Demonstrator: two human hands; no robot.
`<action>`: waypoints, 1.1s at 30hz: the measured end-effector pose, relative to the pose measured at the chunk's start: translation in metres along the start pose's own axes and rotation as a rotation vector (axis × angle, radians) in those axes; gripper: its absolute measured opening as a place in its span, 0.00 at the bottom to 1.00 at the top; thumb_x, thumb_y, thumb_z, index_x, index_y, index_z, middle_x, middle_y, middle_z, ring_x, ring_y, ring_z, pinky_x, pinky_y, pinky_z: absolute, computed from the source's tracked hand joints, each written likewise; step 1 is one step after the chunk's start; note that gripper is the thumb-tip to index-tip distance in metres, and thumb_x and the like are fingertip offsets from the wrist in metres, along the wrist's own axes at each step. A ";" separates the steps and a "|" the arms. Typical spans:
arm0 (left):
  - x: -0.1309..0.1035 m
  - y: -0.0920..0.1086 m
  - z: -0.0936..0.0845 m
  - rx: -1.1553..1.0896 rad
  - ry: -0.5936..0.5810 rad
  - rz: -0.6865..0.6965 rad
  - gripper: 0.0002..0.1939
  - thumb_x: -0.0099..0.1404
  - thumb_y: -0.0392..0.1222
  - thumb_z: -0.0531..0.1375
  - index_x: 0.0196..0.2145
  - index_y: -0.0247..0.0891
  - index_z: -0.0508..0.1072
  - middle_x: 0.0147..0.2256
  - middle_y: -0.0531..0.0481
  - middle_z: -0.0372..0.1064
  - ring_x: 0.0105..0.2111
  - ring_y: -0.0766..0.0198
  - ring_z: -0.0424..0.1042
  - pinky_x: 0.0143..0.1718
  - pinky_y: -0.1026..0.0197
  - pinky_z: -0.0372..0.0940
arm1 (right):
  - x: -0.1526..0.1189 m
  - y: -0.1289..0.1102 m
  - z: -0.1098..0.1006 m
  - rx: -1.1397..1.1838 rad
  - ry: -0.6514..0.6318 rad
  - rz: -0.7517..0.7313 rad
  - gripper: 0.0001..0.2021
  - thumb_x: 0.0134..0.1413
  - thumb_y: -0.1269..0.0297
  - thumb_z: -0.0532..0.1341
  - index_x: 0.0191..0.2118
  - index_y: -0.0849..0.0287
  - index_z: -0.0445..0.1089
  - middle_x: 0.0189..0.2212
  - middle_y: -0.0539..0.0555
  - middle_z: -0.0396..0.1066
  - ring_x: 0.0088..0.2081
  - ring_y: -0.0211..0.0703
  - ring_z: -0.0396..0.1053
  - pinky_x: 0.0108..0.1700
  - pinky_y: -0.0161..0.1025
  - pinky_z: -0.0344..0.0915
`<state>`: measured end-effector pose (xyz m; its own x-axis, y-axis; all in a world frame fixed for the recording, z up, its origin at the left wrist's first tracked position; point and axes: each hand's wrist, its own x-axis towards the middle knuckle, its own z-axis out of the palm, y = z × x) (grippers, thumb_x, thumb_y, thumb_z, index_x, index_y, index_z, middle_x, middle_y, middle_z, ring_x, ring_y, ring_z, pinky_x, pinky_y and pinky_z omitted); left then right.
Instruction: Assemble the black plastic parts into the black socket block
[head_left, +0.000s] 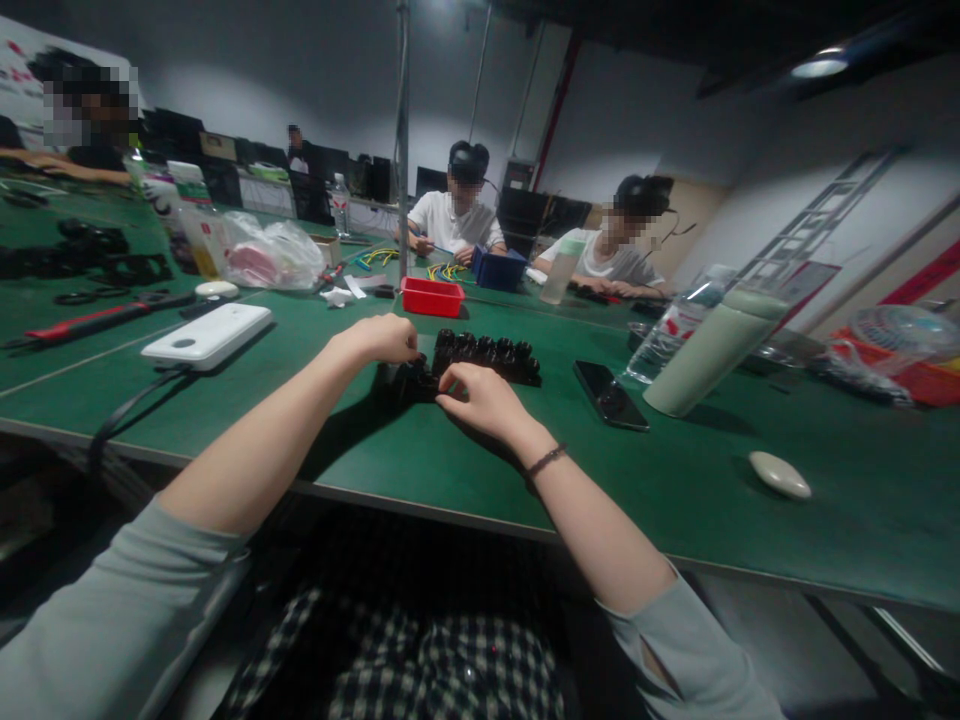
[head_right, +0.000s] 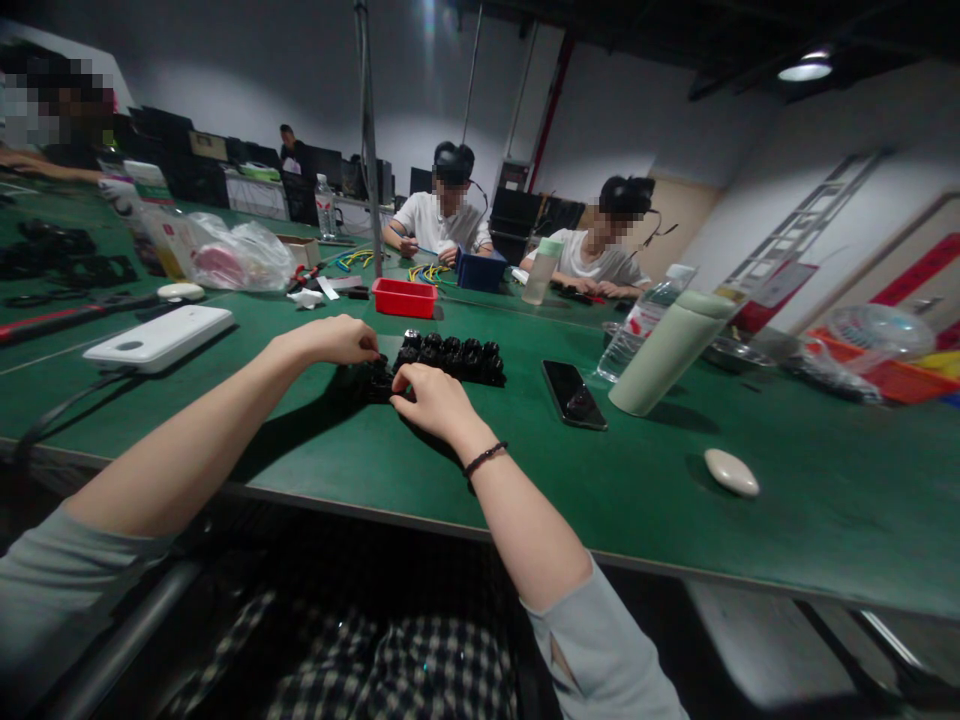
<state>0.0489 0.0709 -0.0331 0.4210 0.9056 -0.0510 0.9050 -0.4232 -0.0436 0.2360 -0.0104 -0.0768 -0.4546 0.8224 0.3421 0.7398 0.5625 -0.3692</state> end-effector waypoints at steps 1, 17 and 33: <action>0.000 0.000 0.000 0.005 0.001 -0.002 0.18 0.64 0.48 0.55 0.45 0.40 0.78 0.43 0.43 0.77 0.40 0.55 0.75 0.37 0.61 0.67 | 0.000 0.000 0.000 0.000 0.002 0.000 0.02 0.53 0.72 0.63 0.34 0.59 0.70 0.34 0.52 0.73 0.34 0.38 0.69 0.37 0.34 0.63; 0.002 -0.003 0.004 -0.042 0.097 0.031 0.16 0.60 0.42 0.55 0.44 0.43 0.78 0.44 0.47 0.77 0.42 0.57 0.75 0.39 0.63 0.66 | 0.000 0.001 0.001 -0.013 0.005 -0.010 0.03 0.53 0.71 0.63 0.34 0.59 0.70 0.34 0.52 0.73 0.34 0.39 0.69 0.37 0.35 0.63; -0.001 0.001 0.000 -0.032 0.100 0.063 0.15 0.58 0.47 0.61 0.42 0.43 0.78 0.42 0.49 0.78 0.41 0.57 0.75 0.37 0.64 0.66 | 0.000 0.000 -0.001 0.001 -0.002 -0.009 0.03 0.53 0.72 0.62 0.34 0.59 0.70 0.35 0.52 0.73 0.34 0.38 0.69 0.38 0.35 0.63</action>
<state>0.0490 0.0694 -0.0328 0.4793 0.8764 0.0467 0.8776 -0.4793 -0.0119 0.2362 -0.0104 -0.0763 -0.4623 0.8174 0.3437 0.7350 0.5701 -0.3672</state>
